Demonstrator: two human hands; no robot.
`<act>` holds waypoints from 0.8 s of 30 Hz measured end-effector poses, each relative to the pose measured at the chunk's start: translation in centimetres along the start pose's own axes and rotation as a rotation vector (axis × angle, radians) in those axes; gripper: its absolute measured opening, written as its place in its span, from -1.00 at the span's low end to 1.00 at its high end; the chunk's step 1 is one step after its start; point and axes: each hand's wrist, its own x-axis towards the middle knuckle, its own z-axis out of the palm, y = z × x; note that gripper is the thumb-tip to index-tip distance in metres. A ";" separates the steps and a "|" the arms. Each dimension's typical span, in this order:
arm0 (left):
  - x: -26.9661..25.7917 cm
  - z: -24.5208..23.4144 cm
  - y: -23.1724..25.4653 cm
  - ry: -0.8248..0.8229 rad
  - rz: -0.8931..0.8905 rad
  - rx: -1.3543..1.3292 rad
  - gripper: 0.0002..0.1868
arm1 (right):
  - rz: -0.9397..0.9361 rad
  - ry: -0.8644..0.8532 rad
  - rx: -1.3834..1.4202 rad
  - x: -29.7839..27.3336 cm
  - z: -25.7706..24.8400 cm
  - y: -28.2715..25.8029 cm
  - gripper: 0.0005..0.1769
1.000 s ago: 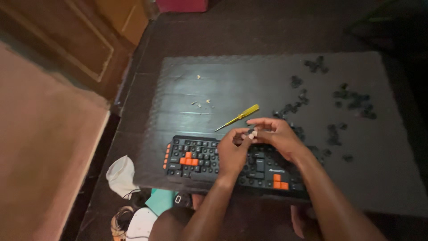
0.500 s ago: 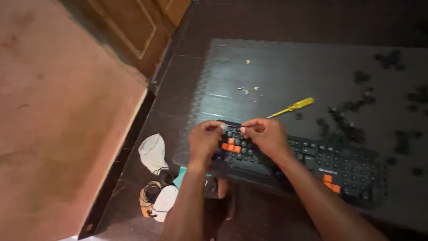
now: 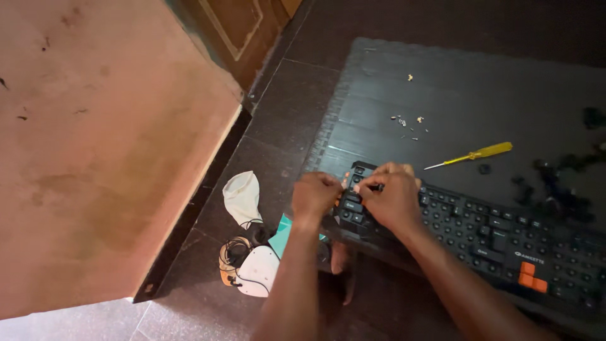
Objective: The person assembles a keyboard by hand, picking up individual keycaps from a table and pressing them into the keyboard base one at a time.
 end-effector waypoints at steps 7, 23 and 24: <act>-0.5 0.0 1.3 0.020 -0.024 -0.103 -0.81 | 0.014 0.031 -0.066 -0.2 0.9 0.4 -0.89; -0.8 0.3 2.3 0.057 0.006 0.019 -0.82 | -0.013 0.027 -0.057 0.1 0.8 1.1 -0.91; -0.8 0.3 2.4 0.056 0.006 0.018 -0.82 | -0.029 0.028 -0.058 0.2 0.8 1.1 -0.91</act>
